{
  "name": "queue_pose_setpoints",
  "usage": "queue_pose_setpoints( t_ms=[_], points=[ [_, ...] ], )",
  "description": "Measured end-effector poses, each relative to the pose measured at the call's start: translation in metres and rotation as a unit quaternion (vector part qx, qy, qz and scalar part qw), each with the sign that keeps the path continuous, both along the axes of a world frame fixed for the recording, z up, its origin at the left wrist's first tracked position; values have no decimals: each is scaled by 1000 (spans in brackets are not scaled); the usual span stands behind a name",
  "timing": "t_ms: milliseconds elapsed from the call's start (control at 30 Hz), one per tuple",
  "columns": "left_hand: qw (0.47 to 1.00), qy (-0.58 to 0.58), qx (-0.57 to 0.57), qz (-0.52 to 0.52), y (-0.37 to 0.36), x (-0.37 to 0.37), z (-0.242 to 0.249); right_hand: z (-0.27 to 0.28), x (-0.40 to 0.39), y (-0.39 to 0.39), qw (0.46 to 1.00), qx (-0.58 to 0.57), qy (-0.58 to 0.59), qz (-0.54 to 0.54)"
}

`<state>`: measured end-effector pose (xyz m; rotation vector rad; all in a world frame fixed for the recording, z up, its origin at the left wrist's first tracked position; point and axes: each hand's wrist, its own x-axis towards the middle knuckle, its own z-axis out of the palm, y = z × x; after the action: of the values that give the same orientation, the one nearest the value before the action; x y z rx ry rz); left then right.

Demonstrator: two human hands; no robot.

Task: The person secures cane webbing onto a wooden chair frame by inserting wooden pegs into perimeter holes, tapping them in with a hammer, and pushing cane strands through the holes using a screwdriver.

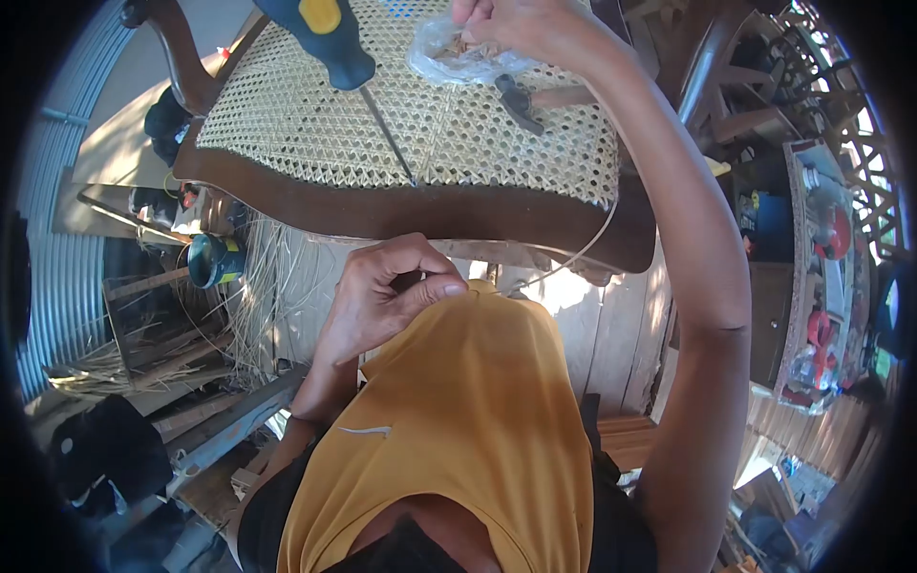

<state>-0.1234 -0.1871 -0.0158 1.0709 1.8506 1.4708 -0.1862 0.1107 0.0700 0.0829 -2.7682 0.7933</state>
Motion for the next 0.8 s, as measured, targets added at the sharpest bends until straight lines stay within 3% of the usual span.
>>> queue_pose_setpoints(
  t_ms=[133,233,533,633,733,800],
  points=[
    [998,3,26,54,10,8,0,3,0,4,991,-128,-38,-7],
    [995,14,18,100,19,12,5,-6,-9,10,989,51,140,5],
    [976,20,50,209,45,25,4,4,8,-8,1000,8,-29,9],
    [974,32,30,222,51,25,7,-35,-3,5,996,38,36,70],
    [970,45,25,238,54,27,5,-34,0,1,999,-33,26,21],
    [966,58,27,249,55,29,8,-38,-3,5,999,3,36,1]
  ],
)
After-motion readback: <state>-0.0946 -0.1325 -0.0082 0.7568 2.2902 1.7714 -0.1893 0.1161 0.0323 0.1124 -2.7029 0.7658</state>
